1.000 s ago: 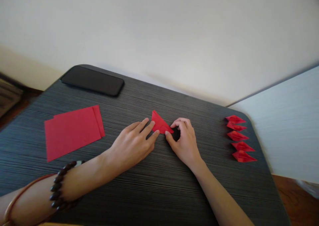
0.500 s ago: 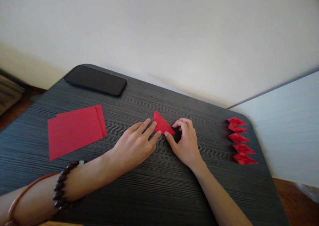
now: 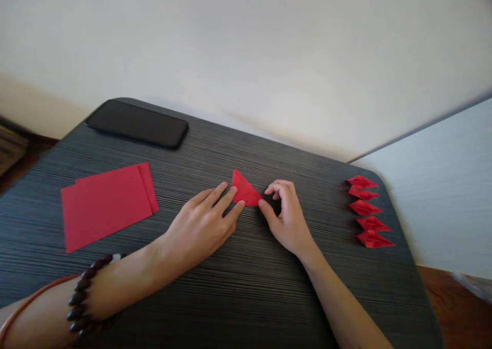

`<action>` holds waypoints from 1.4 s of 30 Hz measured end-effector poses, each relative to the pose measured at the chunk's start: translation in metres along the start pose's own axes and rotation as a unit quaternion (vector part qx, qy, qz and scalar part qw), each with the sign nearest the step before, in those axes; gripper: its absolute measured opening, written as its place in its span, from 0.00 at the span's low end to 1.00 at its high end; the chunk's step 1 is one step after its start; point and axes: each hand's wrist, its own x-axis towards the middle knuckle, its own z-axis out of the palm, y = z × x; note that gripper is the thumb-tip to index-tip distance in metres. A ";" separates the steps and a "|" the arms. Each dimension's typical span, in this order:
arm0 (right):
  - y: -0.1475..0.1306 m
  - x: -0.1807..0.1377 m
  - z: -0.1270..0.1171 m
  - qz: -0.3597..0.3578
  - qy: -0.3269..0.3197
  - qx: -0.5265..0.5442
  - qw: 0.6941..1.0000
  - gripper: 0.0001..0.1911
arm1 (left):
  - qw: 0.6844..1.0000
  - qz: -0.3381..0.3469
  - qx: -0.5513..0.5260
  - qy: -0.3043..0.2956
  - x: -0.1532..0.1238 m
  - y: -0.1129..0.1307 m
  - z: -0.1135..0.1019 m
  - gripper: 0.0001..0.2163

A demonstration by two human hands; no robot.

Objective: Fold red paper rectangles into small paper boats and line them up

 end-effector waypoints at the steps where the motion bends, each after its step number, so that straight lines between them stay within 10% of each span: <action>1: -0.003 0.000 0.002 0.001 0.012 -0.029 1.000 0.09 | 1.000 -0.001 0.001 0.000 0.000 0.001 0.000 0.14; 42: -0.004 0.002 0.002 -0.003 -0.013 -0.052 0.999 0.13 | 1.000 -0.001 -0.010 -0.019 -0.005 0.003 0.000 0.16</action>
